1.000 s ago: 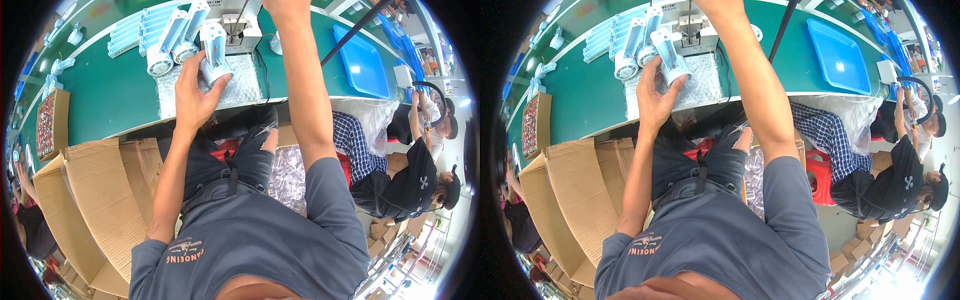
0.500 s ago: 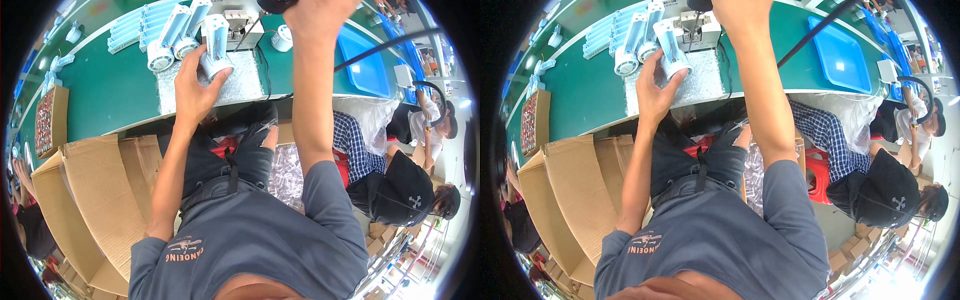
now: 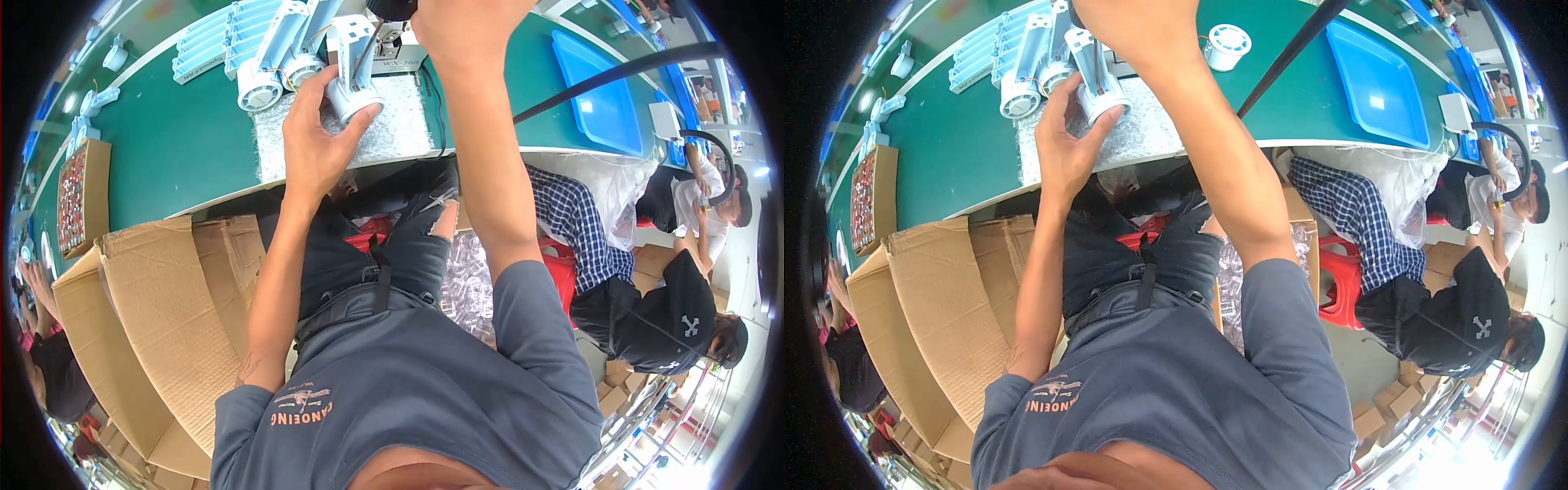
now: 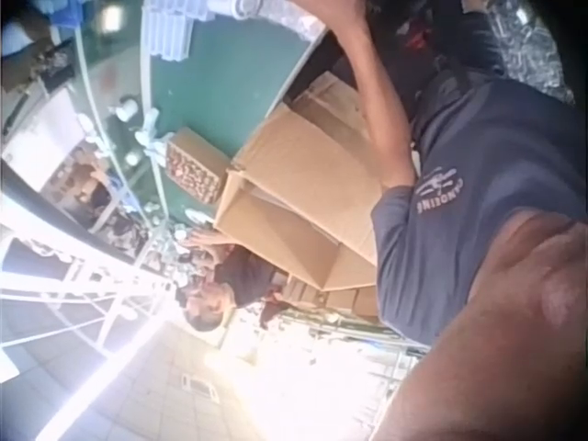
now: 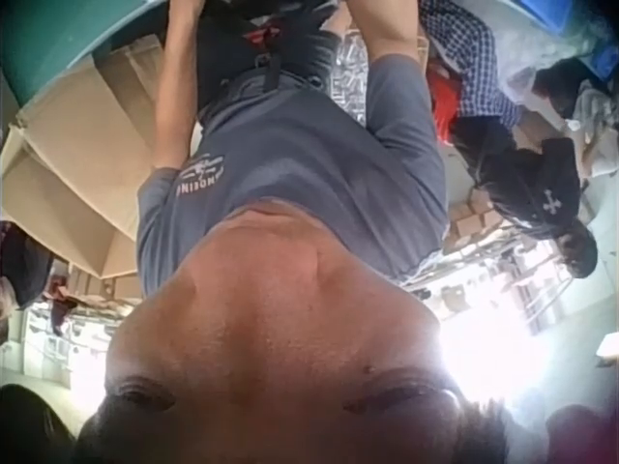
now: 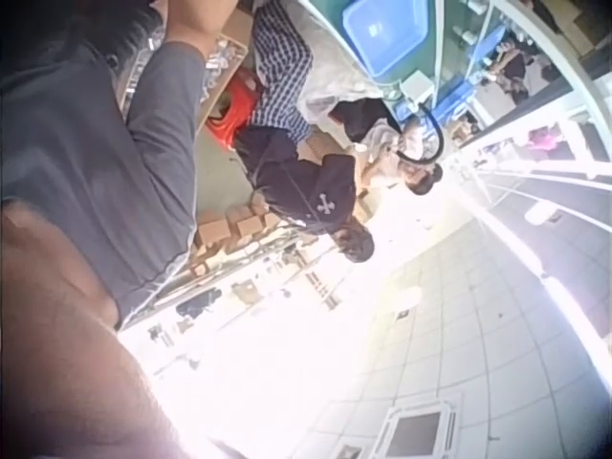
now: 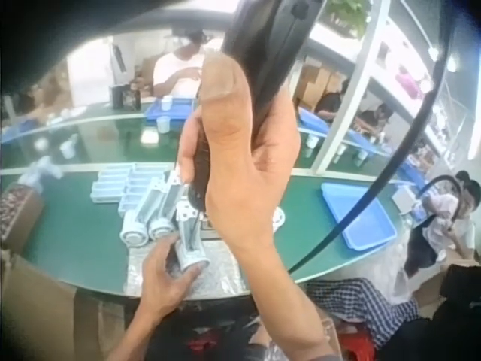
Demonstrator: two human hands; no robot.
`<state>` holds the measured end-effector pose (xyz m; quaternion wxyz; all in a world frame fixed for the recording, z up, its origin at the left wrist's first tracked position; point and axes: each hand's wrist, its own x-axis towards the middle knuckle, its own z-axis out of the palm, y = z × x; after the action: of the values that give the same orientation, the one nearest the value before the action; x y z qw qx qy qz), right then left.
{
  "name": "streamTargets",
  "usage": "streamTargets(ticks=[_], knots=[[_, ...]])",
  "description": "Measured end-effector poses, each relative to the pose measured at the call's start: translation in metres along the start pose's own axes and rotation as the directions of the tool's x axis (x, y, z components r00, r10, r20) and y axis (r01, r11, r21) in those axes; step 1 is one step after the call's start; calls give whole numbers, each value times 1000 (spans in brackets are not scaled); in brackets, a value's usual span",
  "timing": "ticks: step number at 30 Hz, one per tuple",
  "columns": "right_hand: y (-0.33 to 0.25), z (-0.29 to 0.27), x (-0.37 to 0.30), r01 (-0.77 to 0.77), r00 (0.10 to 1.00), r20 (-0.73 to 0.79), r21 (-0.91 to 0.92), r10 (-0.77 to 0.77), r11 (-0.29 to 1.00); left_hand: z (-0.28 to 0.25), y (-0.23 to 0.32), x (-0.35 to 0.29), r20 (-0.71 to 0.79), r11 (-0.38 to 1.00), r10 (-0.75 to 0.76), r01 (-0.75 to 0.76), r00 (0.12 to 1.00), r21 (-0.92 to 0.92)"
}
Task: The person assembles electronic components by driving screws into a plastic housing with an electric screwdriver.
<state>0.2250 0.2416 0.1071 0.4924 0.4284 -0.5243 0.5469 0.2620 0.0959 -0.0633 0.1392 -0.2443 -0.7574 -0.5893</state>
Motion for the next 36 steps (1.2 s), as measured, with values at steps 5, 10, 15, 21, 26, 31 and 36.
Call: streamTargets(ticks=[5, 10, 15, 21, 26, 31, 36], knots=[[-1, -1, -1, -11, 999, 40, -29, 12, 1000, -2, -2, -1, 0, 1000, -7, 7, 1000, 22], [-5, -1, -2, -23, 996, 83, -68, 28, 997, -3, -3, -1, 22, 1000, 5, -4, 1000, -18], [-11, 19, -3, -254, 947, -129, 252, 293, 934, -6, 4, 3, 66, 1000, 11, -12, 998, 17], [-11, -5, -4, -204, 979, 6, 41, 204, 978, -7, 4, 6, 76, 999, 36, -35, 996, -13], [-4, 21, -11, -197, 970, -97, 223, 223, 955, -3, -3, 3, 55, 1000, 20, -19, 998, -16], [-14, 17, -11, -232, 958, -95, 293, 270, 927, -5, -3, 1, 57, 1000, -6, 8, 998, -29], [-17, -9, -2, -236, 972, 3, 59, 237, 970, 2, 1, 4, 71, 999, 16, -12, 997, -50]])
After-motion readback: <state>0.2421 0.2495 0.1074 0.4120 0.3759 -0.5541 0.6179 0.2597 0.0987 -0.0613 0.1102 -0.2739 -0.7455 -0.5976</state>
